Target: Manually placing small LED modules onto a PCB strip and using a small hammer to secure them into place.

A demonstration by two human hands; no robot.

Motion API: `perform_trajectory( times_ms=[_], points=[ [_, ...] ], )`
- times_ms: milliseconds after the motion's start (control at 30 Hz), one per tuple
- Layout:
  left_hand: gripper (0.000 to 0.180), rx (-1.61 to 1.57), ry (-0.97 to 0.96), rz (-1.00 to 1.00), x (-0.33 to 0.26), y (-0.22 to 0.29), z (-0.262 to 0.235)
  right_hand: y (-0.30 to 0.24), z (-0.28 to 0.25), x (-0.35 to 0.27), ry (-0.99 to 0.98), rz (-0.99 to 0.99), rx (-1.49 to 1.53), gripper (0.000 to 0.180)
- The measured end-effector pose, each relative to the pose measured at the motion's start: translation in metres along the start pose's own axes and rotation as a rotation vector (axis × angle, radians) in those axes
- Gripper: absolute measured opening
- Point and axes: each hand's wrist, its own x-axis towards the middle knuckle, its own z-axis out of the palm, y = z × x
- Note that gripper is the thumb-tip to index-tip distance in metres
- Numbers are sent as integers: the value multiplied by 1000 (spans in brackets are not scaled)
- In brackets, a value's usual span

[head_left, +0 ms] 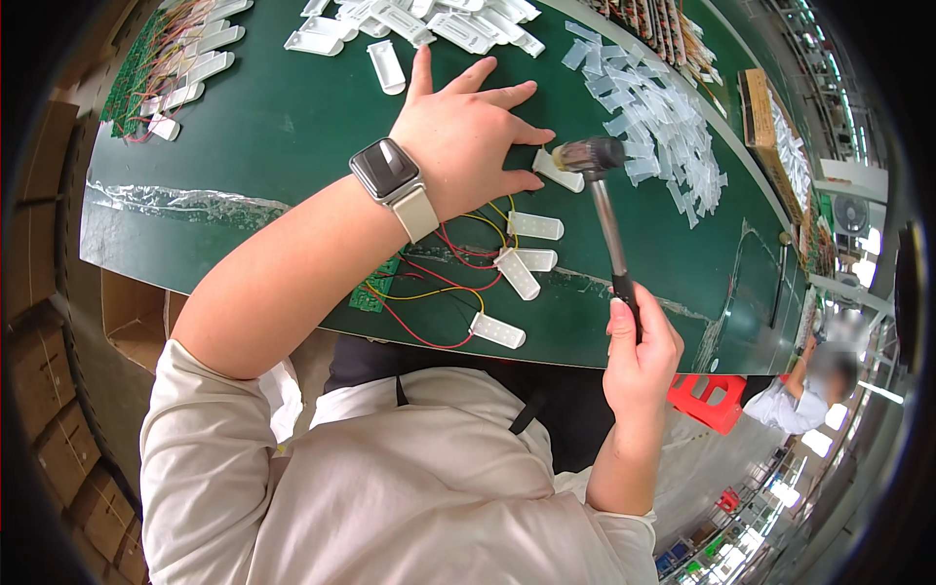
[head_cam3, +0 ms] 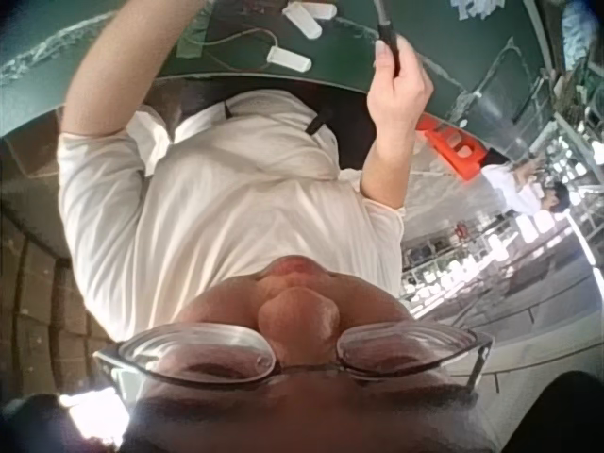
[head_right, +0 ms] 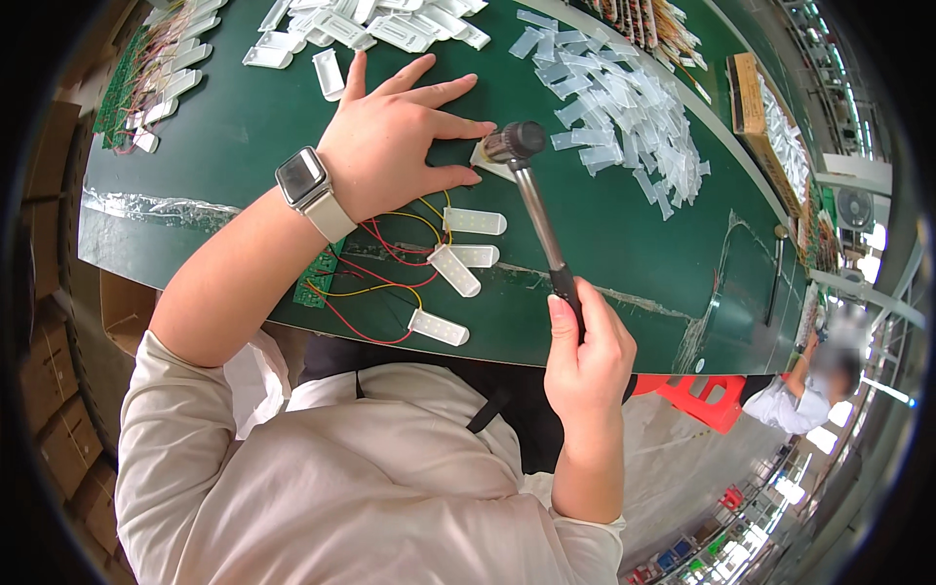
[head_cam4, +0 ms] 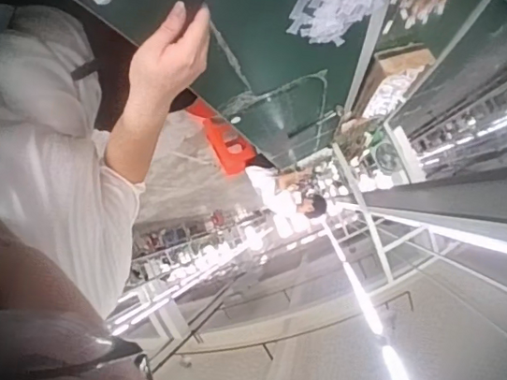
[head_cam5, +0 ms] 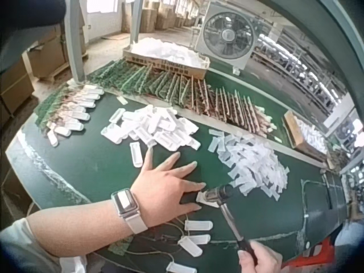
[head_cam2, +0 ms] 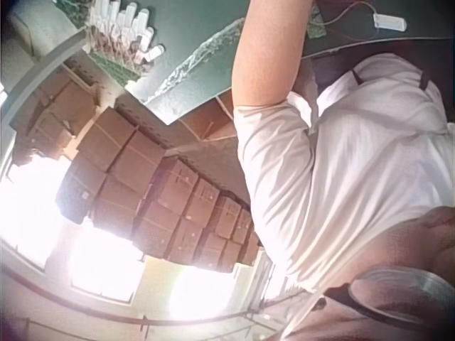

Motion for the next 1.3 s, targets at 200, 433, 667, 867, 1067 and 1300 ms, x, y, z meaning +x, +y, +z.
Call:
perform_trajectory(
  times_ms=[200,433,667,867,1067,1300],
  points=[
    [45,-15,21,22,1,1,4,5,11,9,13,-30,-127,23],
    [46,-9,13,-1,2,1,3,7,-9,6,262,-152,-91,24],
    [47,7,12,9,4,-1,3,23,-8,3,146,1,-112,23],
    [41,-81,80,70,2,0,-6,87,-21,-20,444,-12,-68,26],
    [28,-122,71,126,13,-20,-39,152,-48,-71,725,15,-103,25],
    [50,-63,-19,234,3,-6,-67,223,-64,-174,876,159,-206,27]
  ],
)
